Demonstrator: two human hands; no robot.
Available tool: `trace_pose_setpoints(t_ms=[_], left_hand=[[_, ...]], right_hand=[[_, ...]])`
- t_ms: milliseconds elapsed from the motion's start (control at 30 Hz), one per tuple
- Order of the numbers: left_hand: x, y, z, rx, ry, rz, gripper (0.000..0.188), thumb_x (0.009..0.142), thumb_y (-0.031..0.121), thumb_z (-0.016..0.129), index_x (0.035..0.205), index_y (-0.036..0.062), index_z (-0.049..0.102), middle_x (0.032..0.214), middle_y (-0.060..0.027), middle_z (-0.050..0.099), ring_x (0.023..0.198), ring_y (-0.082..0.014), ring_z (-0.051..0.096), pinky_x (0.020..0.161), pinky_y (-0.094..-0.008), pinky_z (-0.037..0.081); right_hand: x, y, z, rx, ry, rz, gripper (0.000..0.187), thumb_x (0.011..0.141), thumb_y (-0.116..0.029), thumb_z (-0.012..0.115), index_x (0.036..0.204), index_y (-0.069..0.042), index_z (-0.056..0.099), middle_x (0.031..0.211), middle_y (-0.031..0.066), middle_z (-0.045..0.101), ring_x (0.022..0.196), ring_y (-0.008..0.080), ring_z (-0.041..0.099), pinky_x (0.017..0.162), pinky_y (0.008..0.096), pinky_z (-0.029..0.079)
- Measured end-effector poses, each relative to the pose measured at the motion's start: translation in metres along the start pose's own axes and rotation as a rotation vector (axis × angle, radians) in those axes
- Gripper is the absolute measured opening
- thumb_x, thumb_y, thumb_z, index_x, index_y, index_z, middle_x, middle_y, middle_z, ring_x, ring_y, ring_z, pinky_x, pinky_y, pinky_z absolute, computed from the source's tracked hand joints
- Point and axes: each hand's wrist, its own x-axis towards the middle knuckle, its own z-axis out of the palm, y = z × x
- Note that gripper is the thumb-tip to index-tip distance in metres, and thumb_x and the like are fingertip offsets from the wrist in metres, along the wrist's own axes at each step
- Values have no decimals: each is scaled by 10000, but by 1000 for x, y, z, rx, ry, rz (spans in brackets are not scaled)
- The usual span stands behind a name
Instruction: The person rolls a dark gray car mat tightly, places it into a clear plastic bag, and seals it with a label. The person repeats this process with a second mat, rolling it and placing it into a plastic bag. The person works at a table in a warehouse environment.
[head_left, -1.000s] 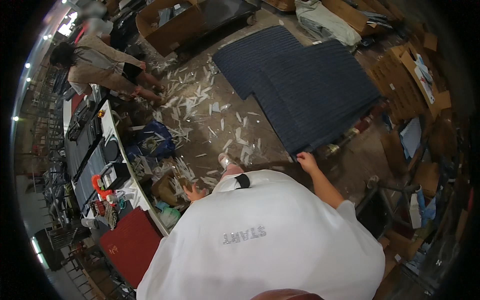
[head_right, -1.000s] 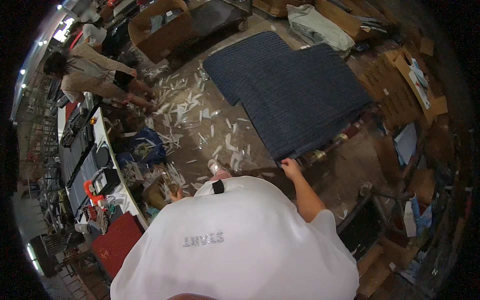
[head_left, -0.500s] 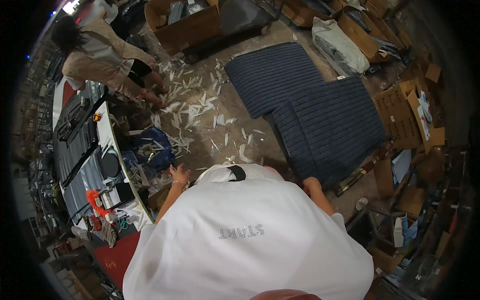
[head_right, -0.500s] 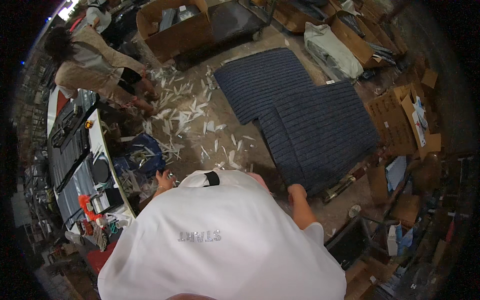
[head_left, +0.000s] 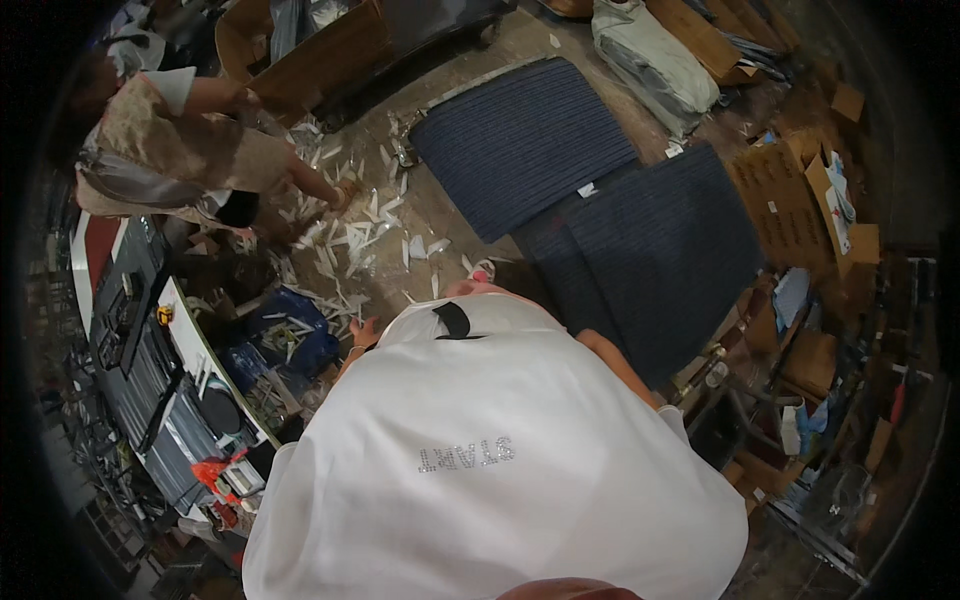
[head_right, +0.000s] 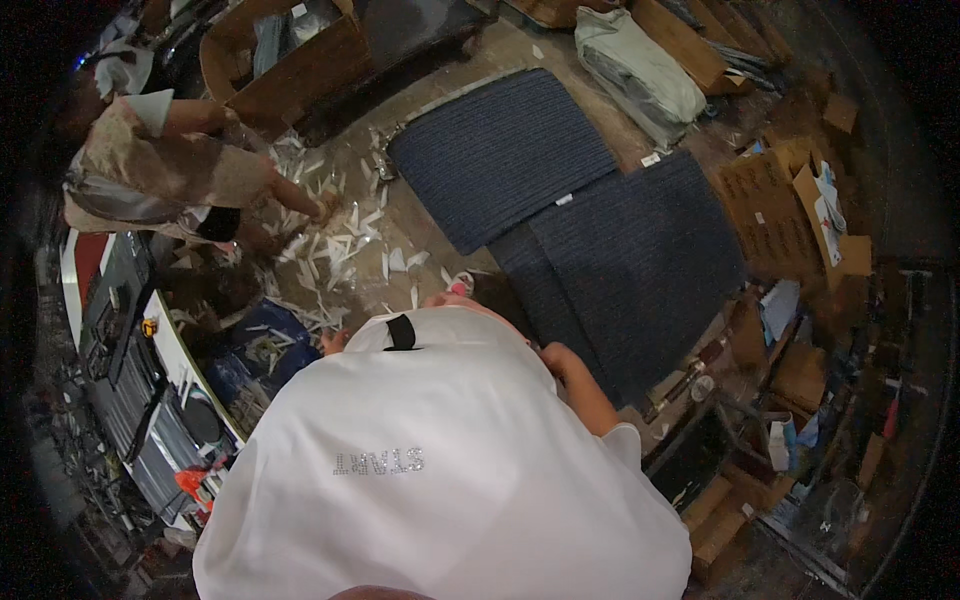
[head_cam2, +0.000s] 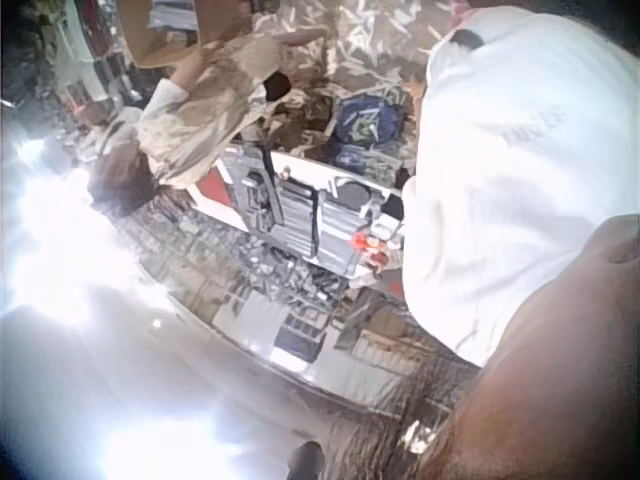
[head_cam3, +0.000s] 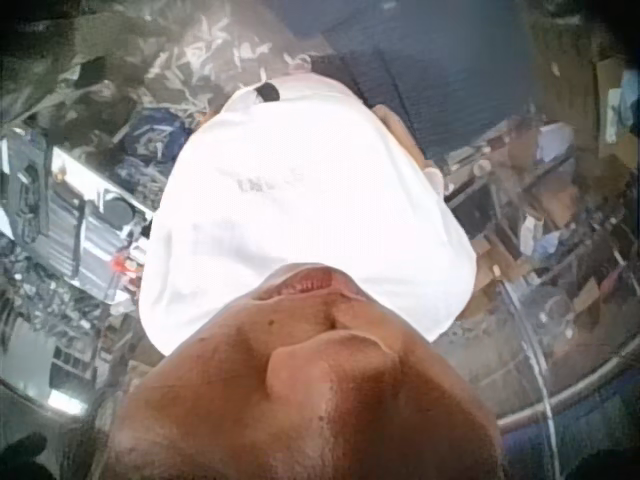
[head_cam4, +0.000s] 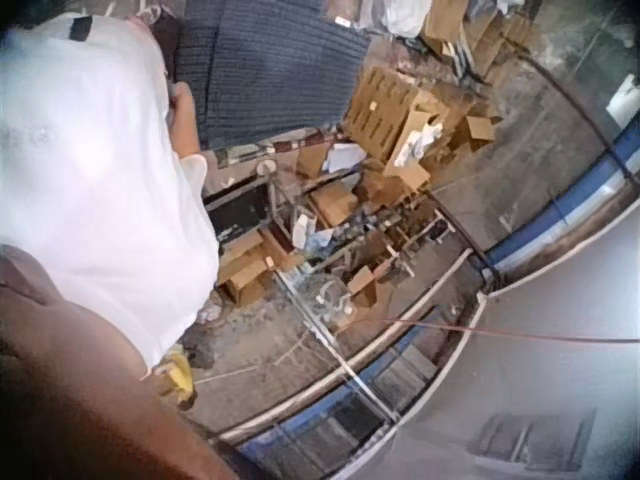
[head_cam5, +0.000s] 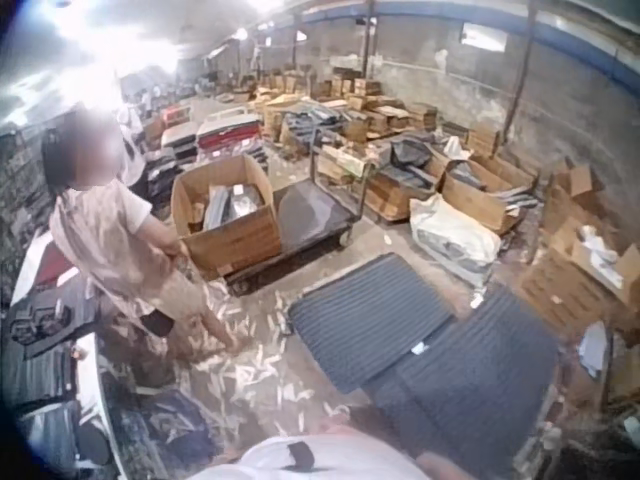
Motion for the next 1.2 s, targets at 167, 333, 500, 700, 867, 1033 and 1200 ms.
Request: trace_pose_setpoints(t_ms=[167, 333, 500, 700, 867, 1033, 1200], left_hand=[[95, 46, -18, 365, -83, 263, 495, 835, 475, 765, 1246, 209, 689, 1350, -204, 588, 1309, -462, 442, 1139, -533, 353], [141, 52, -49, 377, 280, 403, 365, 845, 407, 742, 1126, 173, 745, 1145, -103, 717, 1231, -422, 543, 1077, -477, 429], [161, 74, -33, 399, 228, 231, 289, 892, 407, 686, 1079, 204, 773, 1019, -64, 740, 979, -299, 689, 889, -485, 506], [271, 117, -88, 416, -289, 165, 343, 920, 393, 674, 1193, 194, 733, 1224, -124, 650, 1148, -368, 601, 1001, -520, 463], [404, 224, -128, 342, -532, 156, 425, 928, 323, 684, 1295, 108, 680, 1463, -256, 467, 1417, -412, 371, 1176, -508, 339], [448, 299, -133, 329, -393, 309, 384, 915, 287, 699, 1246, 94, 701, 1302, -236, 590, 1187, -415, 584, 1037, -455, 477], [425, 283, -87, 319, -690, 193, 370, 903, 318, 708, 1210, 111, 704, 1271, -249, 605, 1049, -381, 632, 952, -456, 514]], right_hand=[[-3, -101, -68, -502, 145, -44, 486, 971, -401, 669, 1035, 74, 751, 1064, 238, 737, 946, 388, 701, 789, 505, 563], [-90, -221, -111, 66, 3, 9, 426, 1048, -317, 541, 897, 33, 731, 701, 154, 708, 611, 265, 701, 581, 392, 556], [-74, -222, -117, 458, 219, -142, 284, 1036, -284, 581, 1076, -34, 710, 846, 100, 724, 711, 206, 704, 673, 366, 573], [-59, -268, -100, 894, 300, -82, 299, 1006, -269, 629, 1248, -97, 660, 984, 17, 685, 891, 143, 672, 800, 336, 553], [-22, -326, -91, 1116, 403, -104, 450, 969, -296, 702, 1343, -74, 587, 1007, 5, 667, 894, 130, 640, 792, 311, 524], [65, -350, -84, 1073, 480, -40, 699, 931, -235, 748, 1524, -25, 445, 910, 27, 631, 773, 107, 560, 655, 269, 439], [145, -346, -84, 1113, 485, 182, 803, 895, -415, 741, 1503, 23, 452, 1278, 151, 663, 976, 228, 662, 745, 340, 530]])
